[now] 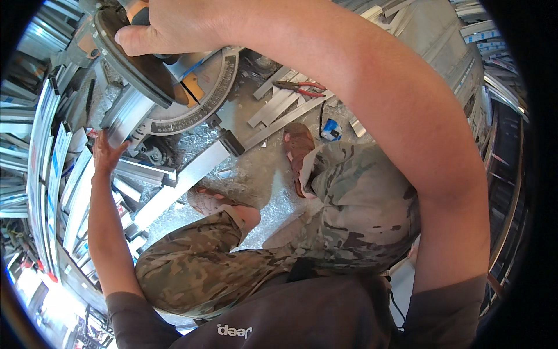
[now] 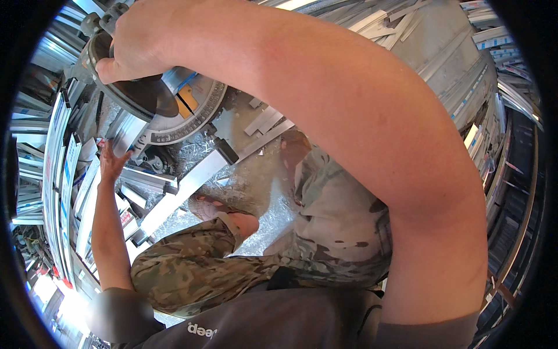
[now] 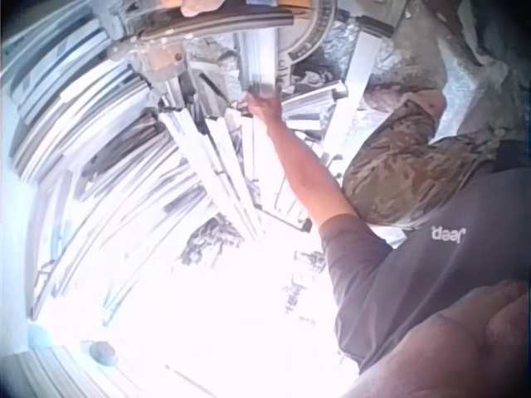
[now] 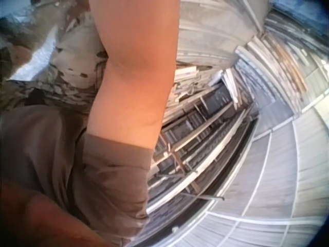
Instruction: The person measures and marks aluminum profiles with a tape measure and marker, then cuts them using a miter saw. The person repeats this process for several pieces, stacking the cut pieces aside.
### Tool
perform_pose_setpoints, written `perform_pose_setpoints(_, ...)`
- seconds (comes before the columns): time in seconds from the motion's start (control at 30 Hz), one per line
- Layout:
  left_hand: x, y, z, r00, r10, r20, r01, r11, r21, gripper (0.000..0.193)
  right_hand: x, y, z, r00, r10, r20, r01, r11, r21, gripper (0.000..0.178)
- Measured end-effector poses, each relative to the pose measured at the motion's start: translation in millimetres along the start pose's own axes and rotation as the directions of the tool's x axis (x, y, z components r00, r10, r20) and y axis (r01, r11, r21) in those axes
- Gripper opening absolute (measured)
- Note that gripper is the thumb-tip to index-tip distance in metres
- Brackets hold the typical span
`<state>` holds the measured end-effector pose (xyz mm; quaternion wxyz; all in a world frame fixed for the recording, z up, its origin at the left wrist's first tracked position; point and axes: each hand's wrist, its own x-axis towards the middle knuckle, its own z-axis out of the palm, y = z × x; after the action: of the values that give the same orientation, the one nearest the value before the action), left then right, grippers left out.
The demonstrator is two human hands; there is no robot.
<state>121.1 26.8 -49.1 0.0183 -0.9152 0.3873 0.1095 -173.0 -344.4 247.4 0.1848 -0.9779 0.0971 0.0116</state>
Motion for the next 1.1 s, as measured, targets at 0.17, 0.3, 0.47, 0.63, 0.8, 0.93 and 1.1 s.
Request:
perform_pose_setpoints(0.17,1,1,3,1.0,0.008,-0.02,-0.008,1.0,0.02,0.1,-15,-18,-14,0.997,0.072,0.008,-0.072,0.997,-0.034,0.051)
perform_pose_setpoints(0.3,-1,0,3,0.999,0.007,-0.036,-0.006,0.999,0.037,0.095,-15,-13,-4,0.999,0.027,-0.04,-0.029,0.999,-0.036,0.051)
perform_pose_setpoints(0.47,-2,6,-3,1.0,-0.018,-0.011,0.018,1.0,0.006,0.094,-15,-7,-13,0.996,0.008,0.088,-0.01,1.0,0.029,0.052)
perform_pose_setpoints(0.63,2,14,-3,0.999,-0.032,0.011,0.032,0.999,0.006,0.096,-2,-41,14,0.958,0.287,-0.02,-0.272,0.88,-0.39,0.053)
perform_pose_setpoints(0.8,1,7,0,1.0,-0.008,-0.022,0.008,1.0,0.017,0.096,-12,-15,20,0.994,0.09,-0.064,-0.101,0.977,-0.185,0.055)
perform_pose_setpoints(0.93,-1,5,0,1.0,-0.017,-0.025,0.018,1.0,0.018,0.097,-19,-29,3,0.988,0.156,0.005,-0.151,0.962,-0.228,0.055)
perform_pose_setpoints(1.1,-1,9,-3,1.0,-0.013,-0.025,0.013,1.0,0.005,0.095,-4,-12,7,0.987,0.126,0.101,-0.109,0.981,-0.16,0.056)
